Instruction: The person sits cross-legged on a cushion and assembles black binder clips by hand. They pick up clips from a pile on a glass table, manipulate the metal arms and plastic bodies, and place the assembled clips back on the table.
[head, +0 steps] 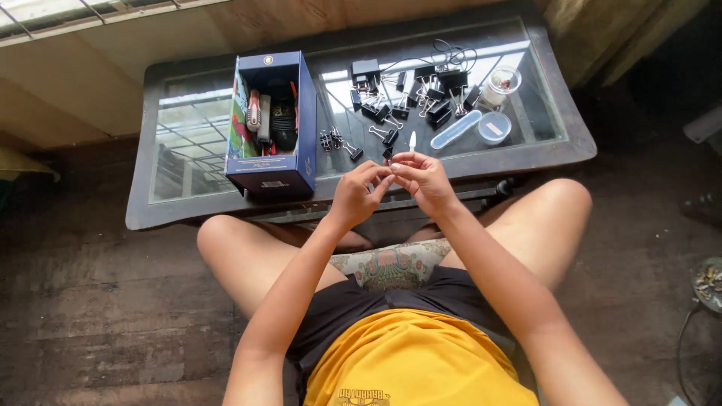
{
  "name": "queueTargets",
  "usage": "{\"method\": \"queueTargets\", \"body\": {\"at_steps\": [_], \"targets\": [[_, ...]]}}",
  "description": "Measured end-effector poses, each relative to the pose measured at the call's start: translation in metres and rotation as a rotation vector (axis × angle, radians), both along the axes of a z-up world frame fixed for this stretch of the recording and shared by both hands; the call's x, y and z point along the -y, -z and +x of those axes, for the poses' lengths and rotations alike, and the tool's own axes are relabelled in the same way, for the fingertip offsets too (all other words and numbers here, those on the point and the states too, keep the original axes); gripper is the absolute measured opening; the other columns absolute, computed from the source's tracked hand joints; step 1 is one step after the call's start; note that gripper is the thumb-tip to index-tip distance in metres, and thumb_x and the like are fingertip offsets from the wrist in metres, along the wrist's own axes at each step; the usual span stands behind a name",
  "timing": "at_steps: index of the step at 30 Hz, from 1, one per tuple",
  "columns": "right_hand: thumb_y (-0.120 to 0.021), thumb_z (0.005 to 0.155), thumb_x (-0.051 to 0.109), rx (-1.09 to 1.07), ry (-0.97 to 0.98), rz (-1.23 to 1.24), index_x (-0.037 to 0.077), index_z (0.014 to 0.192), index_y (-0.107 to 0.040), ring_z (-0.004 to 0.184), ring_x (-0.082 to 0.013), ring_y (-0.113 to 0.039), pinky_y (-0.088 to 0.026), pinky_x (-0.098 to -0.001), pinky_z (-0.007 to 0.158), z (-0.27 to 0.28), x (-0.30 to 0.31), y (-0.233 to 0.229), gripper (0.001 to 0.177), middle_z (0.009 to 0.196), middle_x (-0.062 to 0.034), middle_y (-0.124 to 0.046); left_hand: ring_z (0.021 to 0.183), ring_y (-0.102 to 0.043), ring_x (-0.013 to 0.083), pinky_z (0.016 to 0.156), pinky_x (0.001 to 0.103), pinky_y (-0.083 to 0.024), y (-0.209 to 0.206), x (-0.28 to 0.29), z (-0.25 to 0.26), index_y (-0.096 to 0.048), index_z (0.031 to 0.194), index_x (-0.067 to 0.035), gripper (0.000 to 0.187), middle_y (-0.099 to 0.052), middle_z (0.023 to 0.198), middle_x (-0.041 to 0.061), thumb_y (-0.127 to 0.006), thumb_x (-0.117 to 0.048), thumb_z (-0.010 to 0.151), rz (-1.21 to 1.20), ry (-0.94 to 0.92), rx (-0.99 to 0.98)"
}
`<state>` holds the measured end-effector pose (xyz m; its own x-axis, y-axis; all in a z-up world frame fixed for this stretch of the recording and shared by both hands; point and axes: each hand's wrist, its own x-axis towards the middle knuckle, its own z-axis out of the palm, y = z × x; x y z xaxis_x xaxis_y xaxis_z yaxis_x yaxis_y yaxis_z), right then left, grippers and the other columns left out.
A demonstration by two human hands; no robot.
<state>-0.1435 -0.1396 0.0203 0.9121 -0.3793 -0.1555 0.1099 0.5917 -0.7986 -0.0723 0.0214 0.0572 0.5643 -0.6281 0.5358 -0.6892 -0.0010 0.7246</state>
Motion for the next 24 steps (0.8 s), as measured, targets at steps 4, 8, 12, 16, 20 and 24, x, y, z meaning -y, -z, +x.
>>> {"method": "queueTargets", "body": {"at_steps": [4,8,12,16,20,24], "targets": [[-0.08,0.086,-0.001,0.014,0.064,0.044,-0.004,0.111,-0.07,0.08,-0.0194,-0.078,-0.067,-0.0273,0.079,-0.012,-0.009,0.006,0.026,0.094,-0.0107,-0.074,0.061,-0.068,0.0181,0.052,0.03,-0.052,0.01,0.003,-0.011,-0.077,0.097,-0.009,0.005,-0.07,0.081,0.004,-0.075,-0.008,0.093,0.014,-0.019,0.002],[-0.079,0.087,-0.001,0.015,0.111,0.057,-0.004,0.112,-0.071,0.08,-0.0181,-0.077,-0.067,-0.0258,0.078,-0.015,-0.008,0.016,0.027,0.096,-0.0131,-0.075,0.064,-0.069,0.0189,0.056,0.032,-0.054,0.021,0.009,-0.017,-0.076,0.096,-0.012,0.004,-0.07,0.083,0.003,-0.074,-0.014,0.094,0.062,-0.076,-0.01],[-0.08,0.088,0.001,0.038,0.117,-0.022,-0.002,0.113,-0.071,0.08,-0.0176,-0.077,-0.067,-0.0269,0.079,-0.01,-0.002,0.018,0.028,0.097,-0.0115,-0.074,0.065,-0.07,0.0203,0.057,0.033,-0.055,0.026,0.016,-0.009,-0.077,0.097,-0.013,0.005,-0.07,0.082,0.004,-0.073,-0.015,0.094,0.083,-0.095,-0.001],[-0.083,0.086,0.004,0.015,0.117,-0.087,-0.001,0.114,-0.071,0.081,-0.0168,-0.076,-0.066,-0.0279,0.08,-0.003,0.008,0.015,0.031,0.098,-0.0096,-0.073,0.065,-0.07,0.0195,0.058,0.031,-0.055,0.036,0.027,0.004,-0.078,0.099,-0.011,0.007,-0.072,0.083,0.005,-0.073,-0.012,0.094,0.107,-0.082,-0.073],[-0.084,0.086,0.003,-0.009,0.108,-0.19,-0.003,0.115,-0.072,0.086,-0.0169,-0.076,-0.065,-0.0307,0.082,0.015,0.021,0.026,0.032,0.104,-0.0135,-0.073,0.064,-0.069,0.0161,0.054,0.027,-0.052,0.053,0.039,0.02,-0.078,0.099,-0.011,0.007,-0.071,0.083,0.003,-0.073,-0.011,0.094,0.022,-0.081,-0.123],[-0.086,0.084,0.002,-0.019,0.066,-0.304,-0.005,0.113,-0.073,0.087,-0.0183,-0.077,-0.065,-0.0317,0.081,0.033,0.038,0.042,0.032,0.106,-0.0169,-0.074,0.064,-0.069,0.0164,0.052,0.026,-0.052,0.067,0.048,0.034,-0.077,0.097,-0.011,0.006,-0.07,0.083,0.003,-0.071,-0.009,0.095,-0.032,-0.097,-0.101]]}}
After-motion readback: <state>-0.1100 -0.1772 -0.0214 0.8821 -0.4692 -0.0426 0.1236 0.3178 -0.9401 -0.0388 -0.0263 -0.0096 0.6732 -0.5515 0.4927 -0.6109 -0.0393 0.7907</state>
